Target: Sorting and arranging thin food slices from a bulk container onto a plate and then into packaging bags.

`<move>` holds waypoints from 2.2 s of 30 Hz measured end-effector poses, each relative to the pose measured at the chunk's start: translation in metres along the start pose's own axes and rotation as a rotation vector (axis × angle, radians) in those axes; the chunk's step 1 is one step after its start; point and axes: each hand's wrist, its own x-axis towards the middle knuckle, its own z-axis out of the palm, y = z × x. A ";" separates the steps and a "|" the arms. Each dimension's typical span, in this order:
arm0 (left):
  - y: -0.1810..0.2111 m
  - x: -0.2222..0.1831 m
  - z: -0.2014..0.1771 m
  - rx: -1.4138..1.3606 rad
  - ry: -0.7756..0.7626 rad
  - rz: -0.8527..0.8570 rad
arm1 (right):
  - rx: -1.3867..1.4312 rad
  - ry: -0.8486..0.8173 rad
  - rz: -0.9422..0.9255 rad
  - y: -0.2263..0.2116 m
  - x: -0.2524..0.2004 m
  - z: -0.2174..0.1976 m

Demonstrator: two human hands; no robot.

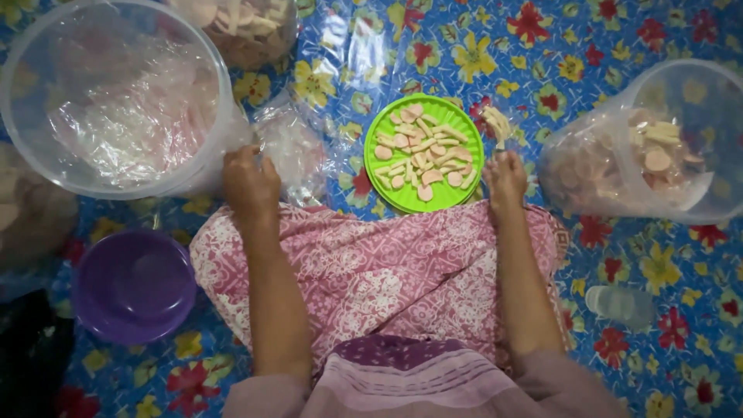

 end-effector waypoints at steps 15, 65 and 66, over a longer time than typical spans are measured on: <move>-0.013 -0.001 0.068 0.043 -0.253 -0.116 | -0.028 -0.075 0.004 -0.001 -0.070 0.040; 0.074 -0.059 0.099 -1.201 -0.907 -0.379 | -0.115 -0.714 0.179 0.028 -0.157 0.074; 0.070 -0.059 0.105 -1.175 -0.858 -0.357 | -0.077 -0.677 0.197 0.027 -0.158 0.076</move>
